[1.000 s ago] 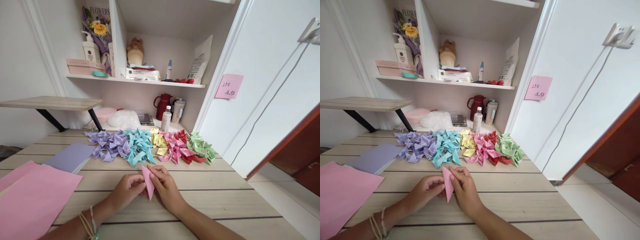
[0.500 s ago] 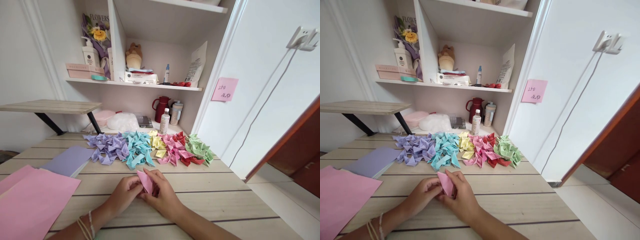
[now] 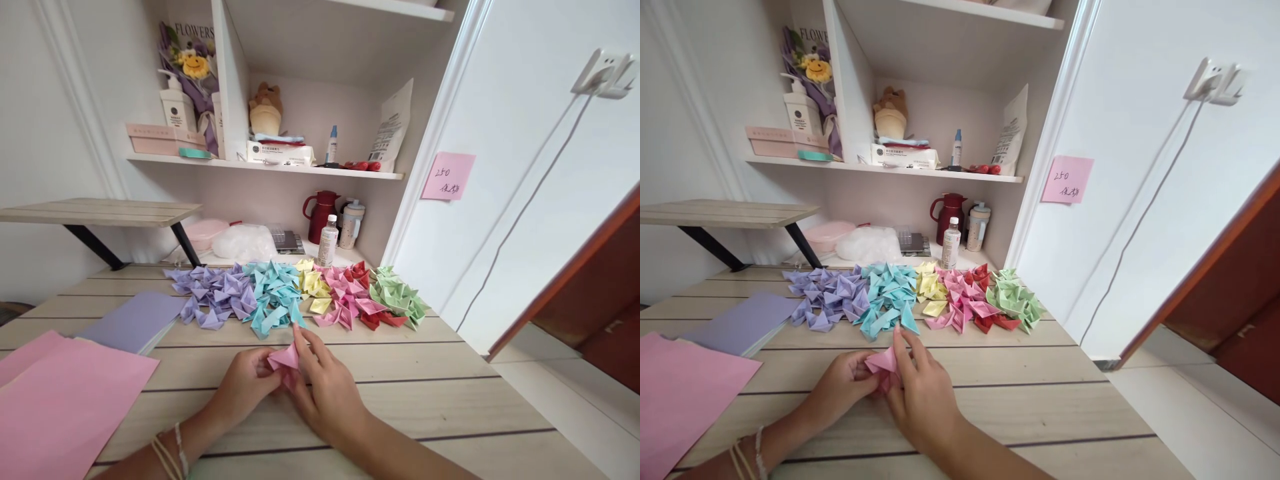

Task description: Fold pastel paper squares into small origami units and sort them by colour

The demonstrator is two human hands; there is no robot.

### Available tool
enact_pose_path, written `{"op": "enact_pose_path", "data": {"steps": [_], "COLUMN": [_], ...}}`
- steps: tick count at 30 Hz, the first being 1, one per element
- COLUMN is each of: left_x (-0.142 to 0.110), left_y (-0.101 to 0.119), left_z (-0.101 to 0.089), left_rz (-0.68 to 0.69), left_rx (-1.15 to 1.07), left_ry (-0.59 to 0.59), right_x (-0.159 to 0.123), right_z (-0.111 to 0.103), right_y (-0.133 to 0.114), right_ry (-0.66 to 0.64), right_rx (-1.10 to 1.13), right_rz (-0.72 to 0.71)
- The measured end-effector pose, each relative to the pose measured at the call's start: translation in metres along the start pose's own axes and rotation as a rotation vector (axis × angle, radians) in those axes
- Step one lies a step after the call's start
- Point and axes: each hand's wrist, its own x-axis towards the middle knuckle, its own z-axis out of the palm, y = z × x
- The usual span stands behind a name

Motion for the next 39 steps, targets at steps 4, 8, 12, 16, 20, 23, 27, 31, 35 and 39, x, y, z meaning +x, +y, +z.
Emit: {"op": "enact_pose_path", "data": {"steps": [4, 8, 12, 16, 20, 23, 27, 31, 35, 39], "left_x": [0.001, 0.001, -0.001, -0.003, -0.002, 0.0, 0.003, 0.005, 0.004, 0.002], "left_y": [-0.001, 0.004, 0.01, 0.01, 0.009, 0.008, 0.006, 0.004, 0.004, 0.007], "left_z": [0.001, -0.001, -0.001, 0.001, 0.0, -0.002, -0.004, -0.004, -0.003, -0.002], "left_rz": [-0.011, 0.025, 0.077, 0.089, 0.024, -0.025, -0.056, -0.074, -0.071, -0.014], "left_rx": [0.0, -0.008, -0.016, -0.043, -0.111, -0.137, -0.143, -0.136, -0.126, -0.105], "left_ry": [0.028, 0.049, 0.046, 0.013, 0.048, 0.066, 0.089, 0.104, 0.064, 0.021], "right_x": [0.003, 0.004, 0.006, 0.005, 0.003, 0.004, 0.007, 0.007, 0.005, 0.003], "right_z": [-0.002, 0.0, -0.003, -0.006, 0.0, 0.006, 0.006, 0.003, 0.006, 0.007], "right_y": [0.003, 0.007, 0.006, 0.003, 0.005, 0.007, 0.008, 0.008, 0.007, 0.005], "right_ry": [0.028, -0.054, -0.114, -0.139, -0.09, 0.003, 0.243, 0.325, 0.244, 0.139], "right_rx": [-0.155, -0.112, -0.054, 0.016, 0.199, 0.407, 0.521, 0.518, 0.664, 0.607], "right_rz": [-0.011, 0.09, 0.13, 0.14, 0.226, 0.292, 0.305, 0.257, 0.237, 0.149]}}
